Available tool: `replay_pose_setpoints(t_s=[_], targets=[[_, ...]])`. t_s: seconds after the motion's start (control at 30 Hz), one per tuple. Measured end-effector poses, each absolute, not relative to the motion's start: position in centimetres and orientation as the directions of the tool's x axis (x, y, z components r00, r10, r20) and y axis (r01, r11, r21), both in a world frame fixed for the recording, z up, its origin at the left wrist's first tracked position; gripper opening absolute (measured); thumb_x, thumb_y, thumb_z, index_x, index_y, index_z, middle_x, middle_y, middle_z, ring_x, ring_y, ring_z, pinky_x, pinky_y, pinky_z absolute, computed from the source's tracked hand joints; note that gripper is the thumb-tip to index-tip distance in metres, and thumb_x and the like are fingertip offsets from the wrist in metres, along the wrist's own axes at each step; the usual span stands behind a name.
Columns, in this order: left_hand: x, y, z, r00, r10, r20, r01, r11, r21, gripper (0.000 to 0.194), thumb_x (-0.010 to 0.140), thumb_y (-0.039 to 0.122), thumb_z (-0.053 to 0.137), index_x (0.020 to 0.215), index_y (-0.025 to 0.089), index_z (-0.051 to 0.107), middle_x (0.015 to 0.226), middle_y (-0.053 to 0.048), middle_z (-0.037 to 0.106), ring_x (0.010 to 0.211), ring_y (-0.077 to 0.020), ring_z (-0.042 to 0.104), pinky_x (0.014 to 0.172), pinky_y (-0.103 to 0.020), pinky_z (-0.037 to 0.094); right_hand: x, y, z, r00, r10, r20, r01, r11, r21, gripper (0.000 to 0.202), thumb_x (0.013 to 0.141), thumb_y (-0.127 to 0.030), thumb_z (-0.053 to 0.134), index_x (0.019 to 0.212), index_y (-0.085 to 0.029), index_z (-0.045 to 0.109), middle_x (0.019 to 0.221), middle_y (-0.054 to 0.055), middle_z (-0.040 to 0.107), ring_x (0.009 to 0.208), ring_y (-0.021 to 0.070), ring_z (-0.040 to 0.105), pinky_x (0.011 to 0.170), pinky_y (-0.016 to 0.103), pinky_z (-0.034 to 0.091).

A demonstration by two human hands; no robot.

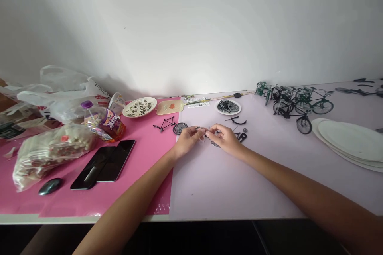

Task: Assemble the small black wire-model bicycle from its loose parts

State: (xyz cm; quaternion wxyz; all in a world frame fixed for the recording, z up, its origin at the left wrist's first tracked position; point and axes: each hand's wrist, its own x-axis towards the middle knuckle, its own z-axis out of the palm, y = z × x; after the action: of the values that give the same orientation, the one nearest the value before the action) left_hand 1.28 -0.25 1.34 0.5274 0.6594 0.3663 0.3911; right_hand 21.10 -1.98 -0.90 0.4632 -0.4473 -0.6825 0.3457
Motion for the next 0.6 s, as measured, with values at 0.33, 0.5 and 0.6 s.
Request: replay_pose_setpoints(t_s=[0.33,0.5,0.6], targets=[[1.28,-0.24,1.3,0.438,0.87,0.227,0.035,-0.268,0.963,0.054,0.079,0.066,0.077,0.083,0.013,0.078,0.075,-0.007,0.071,0.067,-0.014,0.056,0.067,-0.028,0.049,20.85,-1.89,-0.83,-0.127,0.925,0.358,0.258,0.379,-0.889,0.027,0.088,-0.048,0.068,0.087,-0.021,0.064,0.089,0.004,0.069,0.069,0.0153,0.061,0.057,0.027,0.047],[1.3,-0.28,1.31,0.43,0.871,0.236,0.075,-0.295,0.952,0.056,0.079,0.069,0.074,0.071,0.014,0.072,0.065,-0.003,0.064,0.063,-0.0128,0.053,0.065,-0.027,0.048,20.88,-1.93,-0.71,-0.138,0.905,0.402,0.266,0.425,-0.865,0.02,0.089,-0.042,0.068,0.089,-0.022,0.067,0.09,0.005,0.071,0.082,0.0193,0.067,0.063,0.028,0.05],[1.28,-0.27,1.29,0.429,0.873,0.232,0.101,-0.301,0.948,0.056,0.079,0.07,0.073,0.07,0.014,0.07,0.065,-0.002,0.063,0.063,-0.0127,0.052,0.065,-0.027,0.047,20.87,-1.98,-0.69,-0.133,0.903,0.409,0.28,0.43,-0.858,0.019,0.089,-0.042,0.067,0.09,-0.022,0.068,0.09,0.004,0.071,0.082,0.0195,0.067,0.064,0.029,0.051]])
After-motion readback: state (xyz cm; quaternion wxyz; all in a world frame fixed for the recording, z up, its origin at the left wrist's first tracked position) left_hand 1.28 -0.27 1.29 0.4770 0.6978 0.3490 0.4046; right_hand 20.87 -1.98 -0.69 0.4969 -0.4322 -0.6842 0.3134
